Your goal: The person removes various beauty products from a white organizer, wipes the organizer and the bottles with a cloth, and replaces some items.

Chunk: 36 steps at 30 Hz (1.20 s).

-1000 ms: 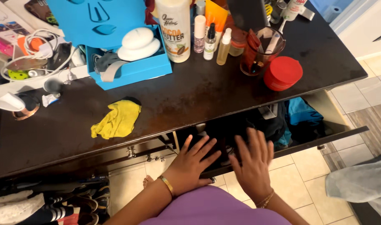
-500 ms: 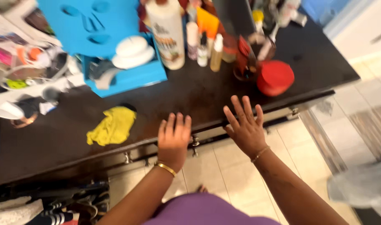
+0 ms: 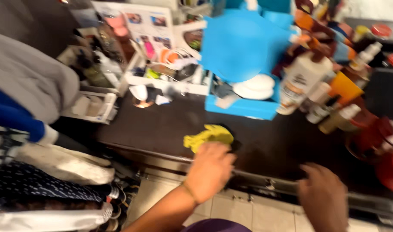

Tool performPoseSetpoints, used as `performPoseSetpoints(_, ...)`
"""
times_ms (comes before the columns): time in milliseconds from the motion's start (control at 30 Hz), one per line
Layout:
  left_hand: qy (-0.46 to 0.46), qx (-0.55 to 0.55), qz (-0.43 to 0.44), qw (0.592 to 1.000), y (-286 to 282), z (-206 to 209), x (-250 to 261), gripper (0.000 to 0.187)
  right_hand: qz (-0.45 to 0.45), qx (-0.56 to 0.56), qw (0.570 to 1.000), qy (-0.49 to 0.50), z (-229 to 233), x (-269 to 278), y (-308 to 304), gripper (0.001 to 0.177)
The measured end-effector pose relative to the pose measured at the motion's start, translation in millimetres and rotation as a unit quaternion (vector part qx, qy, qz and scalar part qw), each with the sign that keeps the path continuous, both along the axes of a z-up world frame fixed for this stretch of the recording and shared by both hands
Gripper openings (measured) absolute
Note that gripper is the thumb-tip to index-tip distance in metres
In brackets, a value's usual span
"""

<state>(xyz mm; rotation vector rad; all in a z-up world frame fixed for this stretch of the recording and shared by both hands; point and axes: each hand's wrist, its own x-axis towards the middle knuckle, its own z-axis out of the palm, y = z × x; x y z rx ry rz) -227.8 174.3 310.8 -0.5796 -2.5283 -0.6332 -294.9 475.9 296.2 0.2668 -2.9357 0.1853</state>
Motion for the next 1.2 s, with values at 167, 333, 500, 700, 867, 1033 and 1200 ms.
performPoseSetpoints(167,0.015,0.033,0.166,0.985,-112.1,14.8,34.3,0.022,0.464,-0.209,0.861,0.010,31.7,-6.8,-192.6,0.036)
performPoseSetpoints(333,0.042,0.031,0.222,0.974,-210.2,33.6,40.6,0.021,0.522,-0.147,0.823,0.171,20.3,-51.0,-370.6,0.045)
performPoseSetpoints(500,0.038,0.129,0.215,0.967,-313.7,44.9,14.7,0.033,0.463,0.016,0.872,0.157,-11.3,-87.8,-434.7,0.021)
performPoseSetpoints(700,-0.006,0.411,0.357,0.839,-433.9,7.3,-8.5,0.067,0.372,-0.007,0.911,0.177,-20.1,-86.8,-441.3,0.027)
performPoseSetpoints(867,0.103,0.496,0.326,0.798,-482.2,-15.1,17.0,0.089,0.351,0.013,0.934,0.060,-18.9,-88.3,-437.0,0.034)
performPoseSetpoints(1033,0.088,0.345,0.412,0.839,-487.5,10.0,41.2,0.083,0.368,0.008,0.925,0.098,-1.7,-77.2,-418.7,0.070)
performPoseSetpoints(1200,0.065,0.271,0.426,0.861,-478.7,25.9,45.3,0.081,0.325,0.066,0.939,-0.093,3.2,-75.3,-416.3,0.062)
